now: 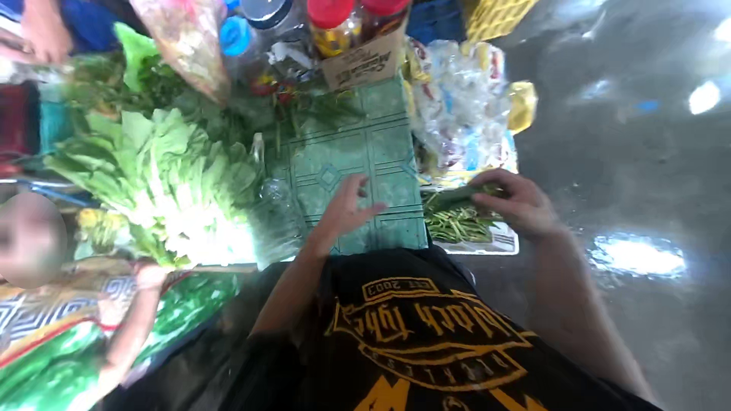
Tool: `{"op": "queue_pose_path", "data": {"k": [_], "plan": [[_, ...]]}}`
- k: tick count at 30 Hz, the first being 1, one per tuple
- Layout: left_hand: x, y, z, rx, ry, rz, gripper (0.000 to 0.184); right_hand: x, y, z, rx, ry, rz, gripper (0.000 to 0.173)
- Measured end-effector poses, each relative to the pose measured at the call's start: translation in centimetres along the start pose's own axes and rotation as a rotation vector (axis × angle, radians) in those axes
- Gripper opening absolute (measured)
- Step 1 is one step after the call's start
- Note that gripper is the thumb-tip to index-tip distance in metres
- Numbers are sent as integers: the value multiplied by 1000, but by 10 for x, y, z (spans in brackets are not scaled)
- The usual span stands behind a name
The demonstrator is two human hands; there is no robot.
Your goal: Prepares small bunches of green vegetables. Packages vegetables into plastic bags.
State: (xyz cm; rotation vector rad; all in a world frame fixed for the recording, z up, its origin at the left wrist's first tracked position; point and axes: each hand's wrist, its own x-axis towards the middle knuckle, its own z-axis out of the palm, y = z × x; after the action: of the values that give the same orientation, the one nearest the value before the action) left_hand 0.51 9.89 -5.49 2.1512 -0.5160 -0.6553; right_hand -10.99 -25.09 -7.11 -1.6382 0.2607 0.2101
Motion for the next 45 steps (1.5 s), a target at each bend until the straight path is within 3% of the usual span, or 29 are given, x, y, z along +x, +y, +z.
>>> {"op": "queue_pose_path", "data": {"k": [3,4,7,8,10,12,14,17,21,24,27,31,35,40,43,45], "plan": [[12,-47,-36,141,119,-193,54,-19,44,-46,-120,93,254,37],[15,-56,-49,171,149,-243,51,-22,54,-54,-206,130,344,46],[28,-74,-81,354,172,-307,45,-32,82,-63,-714,225,624,100],[31,-77,-87,450,160,-303,41,-38,83,-60,-841,220,679,103],[35,-81,-95,652,125,-253,33,-35,75,-41,-902,147,669,82],[36,-85,-97,760,104,-215,32,-23,73,-7,-773,6,557,67],[48,-88,-99,772,164,-260,41,0,68,30,-623,-146,421,61],[72,-96,-109,804,263,-428,65,46,34,85,-585,-215,149,40],[98,-109,-133,779,230,-571,37,138,-20,132,-688,-95,-122,30],[105,-107,-143,749,185,-634,31,208,-53,156,-732,86,-22,40],[105,-99,-147,788,159,-620,26,255,-61,166,-903,95,145,58],[91,-81,-157,882,313,-441,22,277,-36,159,-986,100,17,39],[66,-71,-135,439,426,-180,35,245,-54,149,-727,202,-171,33],[61,-58,-84,21,481,25,39,208,-110,171,-757,67,-591,30],[73,-53,-61,-327,498,28,37,222,-119,199,-652,-126,-662,26],[84,-61,-54,-650,474,-36,36,244,-111,212,-539,-224,-549,27]]}}
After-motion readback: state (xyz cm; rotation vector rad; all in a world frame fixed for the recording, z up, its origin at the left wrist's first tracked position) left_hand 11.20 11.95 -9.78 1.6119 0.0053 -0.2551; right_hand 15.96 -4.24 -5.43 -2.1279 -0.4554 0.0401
